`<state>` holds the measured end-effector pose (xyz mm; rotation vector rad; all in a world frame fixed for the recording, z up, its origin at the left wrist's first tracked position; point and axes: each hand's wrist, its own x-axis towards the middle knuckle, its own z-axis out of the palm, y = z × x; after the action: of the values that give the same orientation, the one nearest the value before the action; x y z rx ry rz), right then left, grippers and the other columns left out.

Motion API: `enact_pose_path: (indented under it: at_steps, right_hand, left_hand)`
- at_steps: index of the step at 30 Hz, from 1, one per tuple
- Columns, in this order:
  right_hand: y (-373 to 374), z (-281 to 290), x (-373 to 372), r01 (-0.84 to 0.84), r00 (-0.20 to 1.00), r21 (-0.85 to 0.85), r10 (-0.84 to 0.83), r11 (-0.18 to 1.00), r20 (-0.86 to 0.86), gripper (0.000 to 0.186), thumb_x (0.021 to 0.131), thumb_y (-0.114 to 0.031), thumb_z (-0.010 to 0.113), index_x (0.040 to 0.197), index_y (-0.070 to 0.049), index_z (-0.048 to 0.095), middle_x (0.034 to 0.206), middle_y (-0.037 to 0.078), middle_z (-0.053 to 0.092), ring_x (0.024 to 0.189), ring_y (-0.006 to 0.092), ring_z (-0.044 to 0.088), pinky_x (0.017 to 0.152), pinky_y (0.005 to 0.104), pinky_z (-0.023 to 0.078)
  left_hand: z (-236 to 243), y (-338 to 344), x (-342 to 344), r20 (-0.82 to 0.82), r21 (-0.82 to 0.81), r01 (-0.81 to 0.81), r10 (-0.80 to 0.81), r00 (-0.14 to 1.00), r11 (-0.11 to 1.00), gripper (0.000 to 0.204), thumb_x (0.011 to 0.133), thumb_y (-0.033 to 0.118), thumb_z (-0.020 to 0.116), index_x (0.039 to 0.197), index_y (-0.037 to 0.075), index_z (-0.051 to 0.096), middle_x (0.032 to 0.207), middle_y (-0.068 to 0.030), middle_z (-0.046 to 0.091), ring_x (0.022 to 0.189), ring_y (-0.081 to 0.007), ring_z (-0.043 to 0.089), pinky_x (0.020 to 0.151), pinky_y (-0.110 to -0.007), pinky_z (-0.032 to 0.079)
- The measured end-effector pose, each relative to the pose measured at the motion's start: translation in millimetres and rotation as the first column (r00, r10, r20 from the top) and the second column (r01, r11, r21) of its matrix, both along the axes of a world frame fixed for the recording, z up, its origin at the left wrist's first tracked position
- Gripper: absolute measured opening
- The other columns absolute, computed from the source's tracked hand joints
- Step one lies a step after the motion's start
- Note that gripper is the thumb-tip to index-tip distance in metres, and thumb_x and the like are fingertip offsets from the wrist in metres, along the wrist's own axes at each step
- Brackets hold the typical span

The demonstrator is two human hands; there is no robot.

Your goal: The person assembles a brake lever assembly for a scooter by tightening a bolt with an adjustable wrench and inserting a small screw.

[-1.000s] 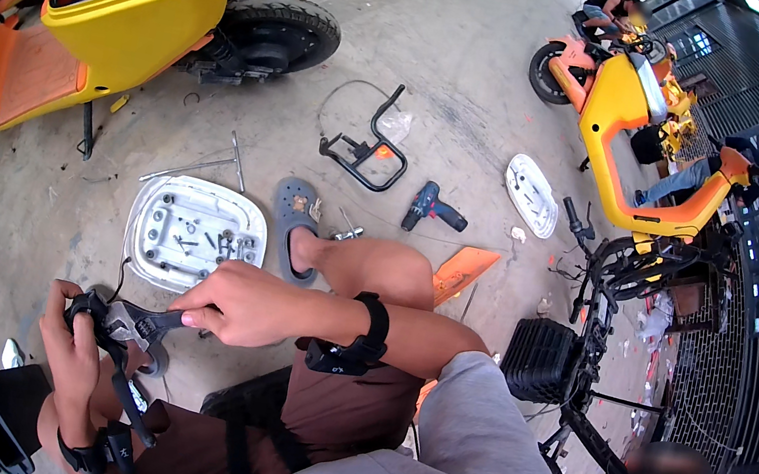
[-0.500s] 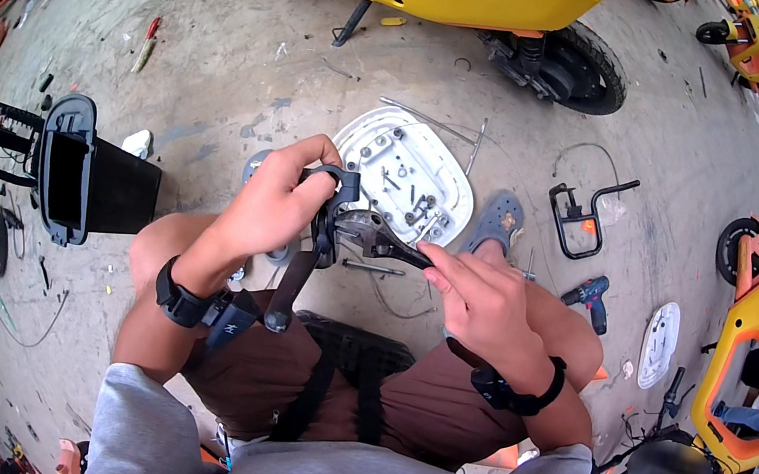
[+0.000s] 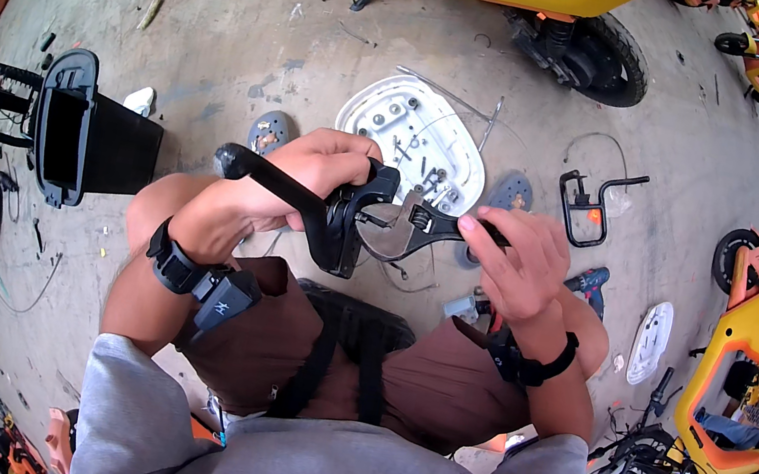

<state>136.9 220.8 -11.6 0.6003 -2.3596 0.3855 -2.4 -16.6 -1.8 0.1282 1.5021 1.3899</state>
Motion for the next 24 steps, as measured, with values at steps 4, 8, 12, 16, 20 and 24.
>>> enact_pose_path:
  at_steps: [4, 8, 12, 16, 20, 24]
  right_hand:
    - [5.4, 7.6, -7.4, 0.014, 0.992, 0.113, 0.000, 0.993, -0.127, 0.038, 0.071, -0.004, 0.073, 0.108, -0.011, 0.073, 0.094, 0.004, 0.065, 0.072, 0.0183, 0.060, 0.060, 0.0292, 0.041]
    - [2.3, -5.9, -1.5, 0.001, 0.997, -0.368, 0.025, 0.930, 0.067, 0.028, 0.081, 0.001, 0.069, 0.108, -0.002, 0.071, 0.080, 0.007, 0.070, 0.062, 0.0179, 0.061, 0.053, 0.0284, 0.044]
    - [-11.0, 13.1, 7.3, 0.389, 0.781, -0.610, 0.104, 0.691, 0.616, 0.021, 0.090, -0.005, 0.065, 0.110, 0.000, 0.070, 0.079, 0.010, 0.071, 0.068, 0.0136, 0.065, 0.061, 0.0248, 0.049]
    - [-8.4, 7.4, 5.1, 0.435, 0.639, -0.599, 0.239, 0.672, 0.731, 0.022, 0.089, -0.007, 0.064, 0.110, -0.002, 0.071, 0.073, 0.007, 0.071, 0.064, 0.0104, 0.065, 0.061, 0.0237, 0.048]
    - [-9.5, 10.4, 7.6, 0.424, 0.611, -0.596, 0.270, 0.683, 0.744, 0.022, 0.088, -0.007, 0.064, 0.109, -0.002, 0.072, 0.071, 0.007, 0.070, 0.060, 0.0083, 0.063, 0.057, 0.0225, 0.046]
    - [-9.2, 11.0, 6.3, 0.401, 0.628, -0.608, 0.277, 0.686, 0.727, 0.023, 0.088, -0.008, 0.065, 0.109, -0.003, 0.072, 0.070, 0.007, 0.070, 0.057, 0.0064, 0.060, 0.054, 0.0216, 0.044]
  left_hand:
    - [8.1, -3.6, 1.0, 0.041, 0.099, -0.093, 0.090, 0.995, 0.991, 0.016, 0.088, 0.012, 0.046, 0.090, 0.005, 0.061, 0.061, 0.0072, 0.047, 0.040, -0.0022, 0.036, 0.033, -0.021, 0.023]
    - [14.5, -6.9, -1.2, -0.299, 0.102, -0.149, 0.173, 0.938, 0.984, 0.012, 0.089, 0.010, 0.048, 0.090, 0.003, 0.057, 0.065, 0.0029, 0.050, 0.059, -0.0057, 0.046, 0.052, -0.025, 0.036]
    - [11.7, -7.5, 2.6, -0.656, 0.123, -0.180, 0.216, 0.723, 0.976, 0.013, 0.085, 0.011, 0.050, 0.092, 0.000, 0.054, 0.064, -0.0025, 0.053, 0.055, -0.0106, 0.047, 0.050, -0.029, 0.039]
    - [12.8, -7.1, 4.5, -0.755, 0.095, -0.194, 0.198, 0.625, 0.976, 0.015, 0.081, 0.010, 0.051, 0.092, 0.000, 0.053, 0.058, -0.0075, 0.051, 0.049, -0.0139, 0.048, 0.049, -0.031, 0.040]
    - [13.8, -4.5, 7.9, -0.765, 0.045, -0.182, 0.151, 0.626, 0.982, 0.015, 0.080, 0.009, 0.051, 0.093, 0.001, 0.053, 0.054, -0.0114, 0.050, 0.045, -0.0209, 0.051, 0.048, -0.033, 0.042]
    - [13.7, -3.2, 10.1, -0.806, 0.040, -0.134, 0.111, 0.582, 0.990, 0.016, 0.079, 0.008, 0.052, 0.093, 0.001, 0.053, 0.054, -0.0140, 0.051, 0.045, -0.0279, 0.054, 0.049, -0.035, 0.043]
